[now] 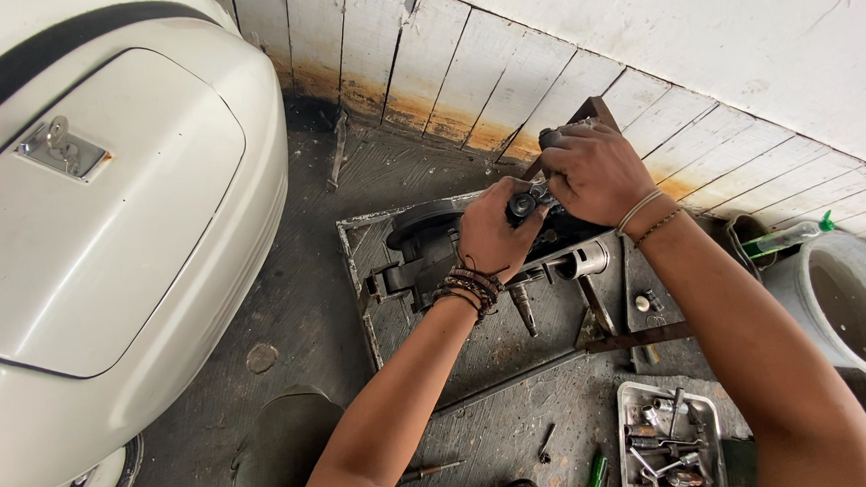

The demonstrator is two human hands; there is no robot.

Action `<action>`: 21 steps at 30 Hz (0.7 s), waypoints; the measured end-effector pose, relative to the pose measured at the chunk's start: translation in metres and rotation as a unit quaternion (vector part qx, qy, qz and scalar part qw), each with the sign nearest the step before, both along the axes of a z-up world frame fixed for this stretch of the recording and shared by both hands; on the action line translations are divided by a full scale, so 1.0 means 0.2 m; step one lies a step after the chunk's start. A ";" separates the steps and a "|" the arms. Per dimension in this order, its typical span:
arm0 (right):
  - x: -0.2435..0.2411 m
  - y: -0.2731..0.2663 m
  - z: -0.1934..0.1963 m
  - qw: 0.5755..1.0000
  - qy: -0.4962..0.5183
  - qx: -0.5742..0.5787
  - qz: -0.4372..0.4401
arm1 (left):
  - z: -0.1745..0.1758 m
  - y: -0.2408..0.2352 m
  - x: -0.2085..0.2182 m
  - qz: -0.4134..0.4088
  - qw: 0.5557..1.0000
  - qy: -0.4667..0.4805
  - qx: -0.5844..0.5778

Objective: The person uses a wrench to tighten a bolt on a mechanical part clamped in a vise. They repeatedly adjust the wrench and rotate the bolt while holding the part steady.

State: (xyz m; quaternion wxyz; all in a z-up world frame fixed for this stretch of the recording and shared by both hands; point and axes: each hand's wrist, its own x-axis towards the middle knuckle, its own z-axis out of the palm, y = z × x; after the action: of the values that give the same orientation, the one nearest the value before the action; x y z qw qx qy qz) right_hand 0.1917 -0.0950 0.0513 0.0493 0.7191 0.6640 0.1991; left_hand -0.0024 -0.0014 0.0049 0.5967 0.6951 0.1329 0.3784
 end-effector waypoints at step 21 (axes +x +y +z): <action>-0.48 -0.11 0.11 0.985 -0.030 -0.039 -0.165 | -0.03 0.00 0.02 0.005 0.999 0.013 0.029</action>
State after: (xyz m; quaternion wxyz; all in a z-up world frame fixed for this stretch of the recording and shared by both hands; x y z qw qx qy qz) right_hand 0.0952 -0.1168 0.0732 0.1292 0.8100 0.5416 0.1839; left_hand 0.0008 -0.0005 -0.0017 0.5723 0.7166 0.1334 0.3757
